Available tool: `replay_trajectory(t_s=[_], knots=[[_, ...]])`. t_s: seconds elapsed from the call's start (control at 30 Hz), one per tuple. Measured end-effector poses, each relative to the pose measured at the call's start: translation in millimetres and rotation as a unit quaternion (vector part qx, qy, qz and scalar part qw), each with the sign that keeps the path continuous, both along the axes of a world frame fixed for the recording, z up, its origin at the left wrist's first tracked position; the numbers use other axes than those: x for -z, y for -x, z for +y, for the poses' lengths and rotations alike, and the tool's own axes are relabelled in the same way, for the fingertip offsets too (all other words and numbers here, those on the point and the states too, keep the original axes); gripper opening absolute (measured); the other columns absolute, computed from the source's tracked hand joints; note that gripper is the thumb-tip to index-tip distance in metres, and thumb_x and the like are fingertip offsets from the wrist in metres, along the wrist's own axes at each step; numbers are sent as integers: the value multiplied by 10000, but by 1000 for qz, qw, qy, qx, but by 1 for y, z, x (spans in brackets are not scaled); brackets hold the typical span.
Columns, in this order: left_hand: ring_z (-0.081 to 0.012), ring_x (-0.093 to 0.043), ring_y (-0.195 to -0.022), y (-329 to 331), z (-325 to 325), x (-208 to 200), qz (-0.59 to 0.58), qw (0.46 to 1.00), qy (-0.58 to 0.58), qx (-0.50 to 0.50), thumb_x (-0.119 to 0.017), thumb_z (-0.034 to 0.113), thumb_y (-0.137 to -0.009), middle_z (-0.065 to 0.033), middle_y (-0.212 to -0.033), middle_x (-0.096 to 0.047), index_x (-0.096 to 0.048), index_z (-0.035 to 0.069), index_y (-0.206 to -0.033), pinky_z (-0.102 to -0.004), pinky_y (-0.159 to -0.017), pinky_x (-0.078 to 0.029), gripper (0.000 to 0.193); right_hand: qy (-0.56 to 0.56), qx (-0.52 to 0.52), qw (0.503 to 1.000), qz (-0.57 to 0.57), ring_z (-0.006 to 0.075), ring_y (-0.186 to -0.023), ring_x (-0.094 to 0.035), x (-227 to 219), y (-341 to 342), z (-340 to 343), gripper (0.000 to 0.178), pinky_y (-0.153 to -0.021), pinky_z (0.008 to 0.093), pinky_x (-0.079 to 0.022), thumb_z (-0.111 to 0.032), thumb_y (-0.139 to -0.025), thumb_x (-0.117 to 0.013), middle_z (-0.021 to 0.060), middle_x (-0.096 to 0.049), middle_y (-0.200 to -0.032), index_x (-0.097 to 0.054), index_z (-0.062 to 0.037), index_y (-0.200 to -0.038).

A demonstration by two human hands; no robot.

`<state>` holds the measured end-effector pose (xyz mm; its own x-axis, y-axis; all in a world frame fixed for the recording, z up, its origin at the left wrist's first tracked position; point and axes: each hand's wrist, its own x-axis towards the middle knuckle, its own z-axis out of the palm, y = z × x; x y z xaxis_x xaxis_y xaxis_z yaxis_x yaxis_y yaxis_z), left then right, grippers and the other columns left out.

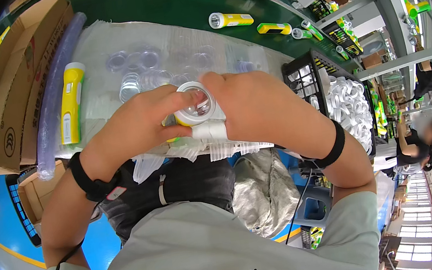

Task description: Assemble flashlight components by attaching the front housing and lens to the main body.

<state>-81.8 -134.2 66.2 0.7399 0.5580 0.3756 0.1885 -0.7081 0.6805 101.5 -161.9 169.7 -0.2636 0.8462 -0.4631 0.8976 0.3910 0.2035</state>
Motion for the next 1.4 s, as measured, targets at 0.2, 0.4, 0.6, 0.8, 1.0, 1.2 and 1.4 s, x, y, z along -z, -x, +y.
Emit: replay_trajectory(t_s=[0.2,0.4,0.6,0.8,1.0,1.2,1.4], knots=[[-314,-617,-909,-8,2,1,-70,997,-4,44,-752,65,-667,-93,-1020,-614,-570,128,-1133,-375,-754,-516,504,-207,-283,891,288,277,-632,-630,22,-16,3,520,-546,366,-496,-454,-721,-717,97,-620,-707,-539,-25,-955],[-317,-608,-871,-12,7,3,-73,997,6,38,-709,110,-735,-101,-966,-610,-570,158,-1103,-404,-724,-488,396,-270,-322,847,326,253,-489,-588,33,-21,16,456,-424,344,-445,-450,-714,-708,81,-583,-608,-525,-57,-855],[-319,-605,-881,-16,8,-5,-53,996,51,45,-708,79,-725,-107,-997,-608,-577,146,-1103,-400,-740,-488,406,-290,-128,921,225,234,-535,-594,49,-18,-2,477,-444,330,-448,-434,-698,-702,45,-577,-672,-553,-60,-954],[-322,-594,-953,-16,4,-8,-42,995,51,79,-670,-61,-678,-114,-1020,-601,-565,115,-1117,-381,-776,-483,485,-311,-284,848,323,259,-502,-592,48,-31,9,418,-431,355,-445,-411,-688,-708,76,-581,-623,-556,-83,-898],[-336,-589,-918,-20,0,-5,-43,998,28,22,-704,48,-730,-103,-1014,-602,-546,148,-1176,-402,-780,-482,484,-317,-127,887,310,254,-544,-602,61,-27,-3,433,-470,346,-456,-386,-717,-700,67,-590,-665,-561,-73,-981],[-254,-545,-1106,-18,-31,-20,32,949,315,-10,-835,139,-643,-133,-1162,-563,-399,26,-1313,-366,-939,-429,808,-253,-93,799,537,271,-598,-621,45,-55,-5,346,-517,334,-476,-389,-798,-630,74,-638,-748,-565,-83,-946],[-161,-611,-682,-4,-53,-44,2,731,647,218,-728,53,-707,-91,-877,-593,-409,24,-1246,-287,-619,-499,627,-193,-316,696,615,271,-583,-588,39,-53,-17,414,-486,330,-442,-461,-814,-592,50,-598,-715,-585,-82,-981]])
